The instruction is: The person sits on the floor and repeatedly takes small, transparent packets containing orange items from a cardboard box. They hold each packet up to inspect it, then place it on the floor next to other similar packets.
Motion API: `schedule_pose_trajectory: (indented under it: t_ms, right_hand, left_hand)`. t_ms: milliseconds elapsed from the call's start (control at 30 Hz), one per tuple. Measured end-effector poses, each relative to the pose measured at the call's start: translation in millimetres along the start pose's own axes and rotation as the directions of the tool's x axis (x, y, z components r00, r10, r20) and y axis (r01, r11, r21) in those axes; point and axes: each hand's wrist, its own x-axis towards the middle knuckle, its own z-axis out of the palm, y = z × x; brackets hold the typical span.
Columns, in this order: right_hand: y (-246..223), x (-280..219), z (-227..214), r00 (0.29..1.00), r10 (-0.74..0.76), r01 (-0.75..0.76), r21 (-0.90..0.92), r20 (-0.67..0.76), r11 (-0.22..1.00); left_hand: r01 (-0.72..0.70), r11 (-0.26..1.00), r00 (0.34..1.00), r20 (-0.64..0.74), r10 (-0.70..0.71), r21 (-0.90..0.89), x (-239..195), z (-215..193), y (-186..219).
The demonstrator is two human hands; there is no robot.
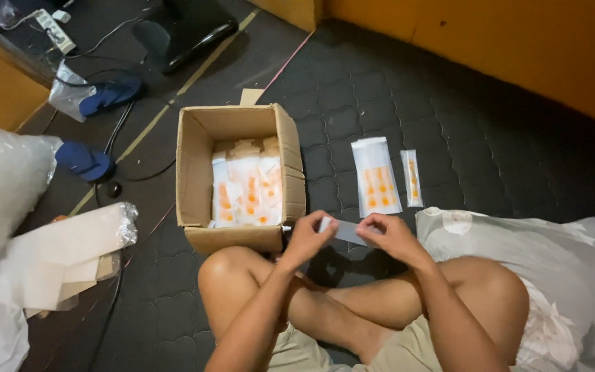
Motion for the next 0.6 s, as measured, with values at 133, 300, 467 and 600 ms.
schedule_pose_trajectory:
  t_ms: [133, 300, 467, 600]
  right_hand:
    - [-5.1, -4.4, -16.4, 1.0, 0.003, -0.002, 0.043, -0.018, 0.999]
    - [-1.2, -13.6, -42.9, 0.997, 0.049, -0.046, 0.051, -0.064, 0.998]
    - [1.8, -28.1, -59.4, 0.974, 0.174, -0.135, 0.245, -0.145, 0.96]
    - [6.4, -35.3, -61.1, 0.946, 0.271, -0.186, 0.385, -0.178, 0.904]
  left_hand:
    - [0.001, 1.0, 0.998, -0.067, -0.002, -0.005, 10.5, -12.6, -29.2]
    - [0.011, 0.992, 0.984, -0.177, -0.033, -0.123, 13.1, -17.1, -32.1]
    - [0.025, 0.981, 0.983, -0.174, -0.059, -0.19, 4.2, -15.2, -13.4]
    - [0.084, 0.963, 0.976, -0.172, -0.131, -0.257, -1.5, -8.5, -11.1]
